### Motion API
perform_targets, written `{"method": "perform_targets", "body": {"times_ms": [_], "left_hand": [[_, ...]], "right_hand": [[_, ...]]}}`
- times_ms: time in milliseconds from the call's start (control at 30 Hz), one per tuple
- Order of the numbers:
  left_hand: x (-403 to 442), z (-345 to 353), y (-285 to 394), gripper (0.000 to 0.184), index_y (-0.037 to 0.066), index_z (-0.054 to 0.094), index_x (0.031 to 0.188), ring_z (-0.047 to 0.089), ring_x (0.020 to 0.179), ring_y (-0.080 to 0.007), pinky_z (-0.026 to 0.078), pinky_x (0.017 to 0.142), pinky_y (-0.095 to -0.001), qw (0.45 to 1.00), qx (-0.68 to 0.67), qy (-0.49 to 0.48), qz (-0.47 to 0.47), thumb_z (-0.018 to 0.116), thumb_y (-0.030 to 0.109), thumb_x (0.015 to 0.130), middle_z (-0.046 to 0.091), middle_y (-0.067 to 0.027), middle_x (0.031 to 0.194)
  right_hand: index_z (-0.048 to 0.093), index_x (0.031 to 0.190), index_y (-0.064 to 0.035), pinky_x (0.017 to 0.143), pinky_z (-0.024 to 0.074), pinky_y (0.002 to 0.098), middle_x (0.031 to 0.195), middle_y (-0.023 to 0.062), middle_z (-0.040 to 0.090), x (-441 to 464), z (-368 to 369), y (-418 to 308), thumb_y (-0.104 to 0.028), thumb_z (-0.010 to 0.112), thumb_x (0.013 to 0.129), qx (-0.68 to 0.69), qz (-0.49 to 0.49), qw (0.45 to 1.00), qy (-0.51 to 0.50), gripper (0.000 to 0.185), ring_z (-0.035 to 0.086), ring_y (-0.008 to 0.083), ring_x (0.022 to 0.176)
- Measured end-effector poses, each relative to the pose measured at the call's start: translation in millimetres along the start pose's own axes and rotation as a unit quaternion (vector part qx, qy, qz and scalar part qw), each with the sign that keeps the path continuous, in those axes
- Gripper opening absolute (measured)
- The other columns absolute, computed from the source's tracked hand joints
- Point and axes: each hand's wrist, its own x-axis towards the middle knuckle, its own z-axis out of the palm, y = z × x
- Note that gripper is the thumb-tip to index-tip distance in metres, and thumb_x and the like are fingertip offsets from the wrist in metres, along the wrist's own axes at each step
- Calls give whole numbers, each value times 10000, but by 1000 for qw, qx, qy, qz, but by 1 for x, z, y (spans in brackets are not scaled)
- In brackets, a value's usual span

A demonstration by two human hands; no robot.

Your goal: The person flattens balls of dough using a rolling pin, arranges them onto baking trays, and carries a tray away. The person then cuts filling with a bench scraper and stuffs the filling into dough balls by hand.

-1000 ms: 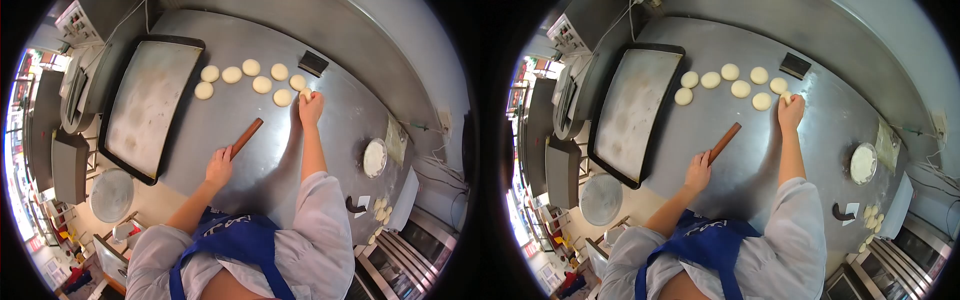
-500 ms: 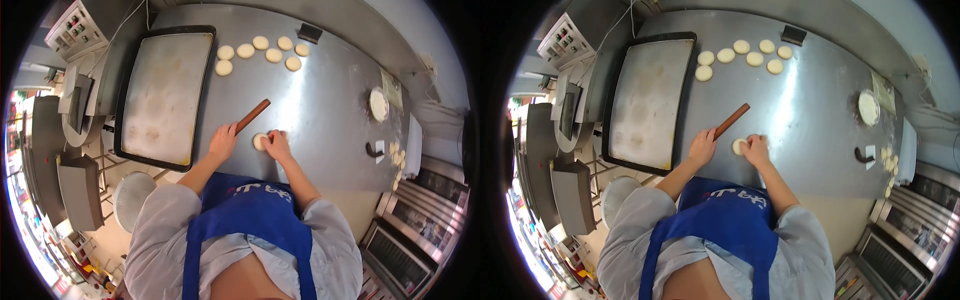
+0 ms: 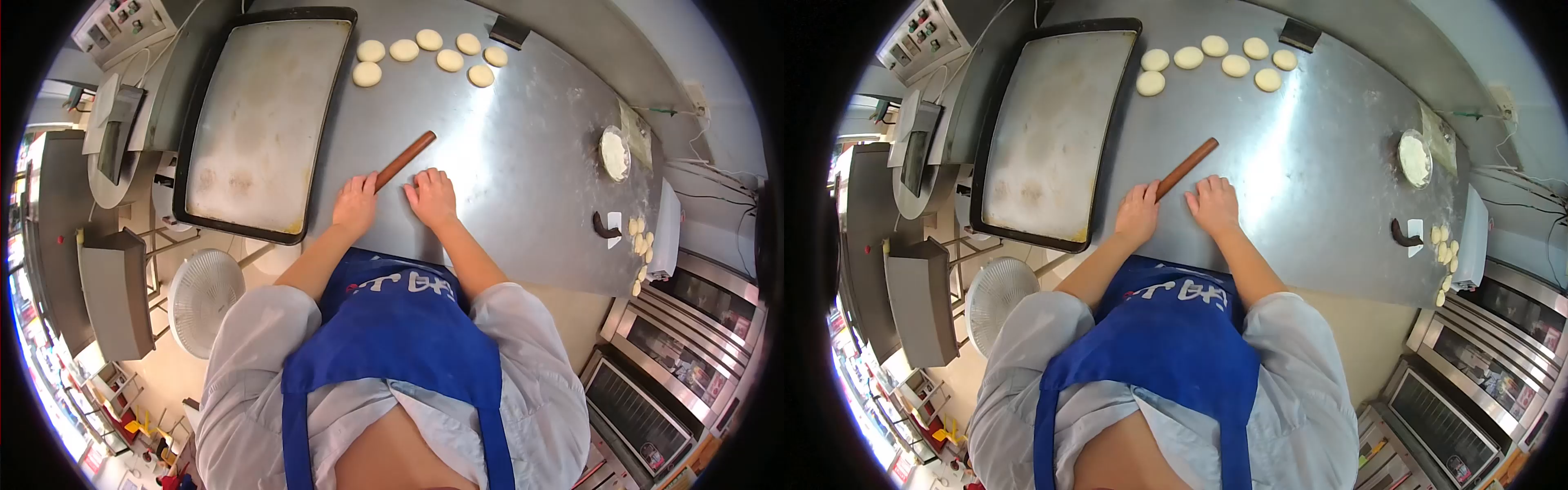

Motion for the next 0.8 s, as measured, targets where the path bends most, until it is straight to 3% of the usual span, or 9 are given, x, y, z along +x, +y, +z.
{"method": "perform_targets", "body": {"times_ms": [100,133,233,333,467,567,667,800], "left_hand": [[-6,8,7,579,100,459,1404,547,1136,-321,458,961,-478,999,16,23,-38,676,169,871,532,-116,1230],[-7,9,9,585,101,459,1406,547,1137,-320,459,959,-477,998,21,27,-48,679,168,868,534,-115,1225],[-6,5,13,591,106,462,1409,549,1135,-319,462,954,-473,997,25,22,-64,684,165,864,542,-113,1210],[-8,5,15,592,108,466,1409,552,1127,-324,468,943,-471,997,37,16,-65,686,164,862,551,-118,1191],[-7,0,11,582,105,481,1400,554,1112,-347,476,930,-468,998,8,18,-62,688,156,858,557,-136,1177],[-11,0,7,567,97,497,1389,555,1106,-362,481,926,-465,995,-25,24,-94,687,139,857,557,-150,1180],[-19,-5,7,553,91,513,1378,557,1103,-367,485,928,-460,994,-25,28,-103,686,117,854,558,-161,1191],[-12,-9,6,566,86,507,1383,555,1117,-393,479,942,-462,993,-49,33,-98,690,94,847,553,-192,1217]], "right_hand": [[610,786,-99,692,504,396,868,99,649,-13,16,1,-310,707,846,49,-33,993,-103,240,614,286,824],[624,772,-103,821,475,430,857,89,669,-17,18,5,-368,700,845,73,16,980,-186,286,605,280,951],[669,977,-73,1008,379,526,1075,112,653,5,-14,-13,-471,646,872,37,30,975,-218,413,536,290,1130],[602,1250,-74,1134,219,597,1339,159,534,-5,2,-16,-540,620,876,-2,3,988,-157,598,417,311,1320],[449,1447,-100,1173,146,609,1563,205,297,8,1,-15,-593,582,886,7,38,981,-190,758,214,343,1481],[438,1453,-93,1176,138,612,1576,204,278,19,11,-22,-603,543,905,58,125,968,-210,756,215,344,1481],[402,1484,-93,1178,129,613,1589,207,261,14,17,-9,-611,508,921,-15,61,984,-169,773,212,339,1484],[359,1517,-103,1179,129,612,1590,204,260,25,22,-11,-583,521,927,-6,81,985,-150,778,216,343,1484]]}}
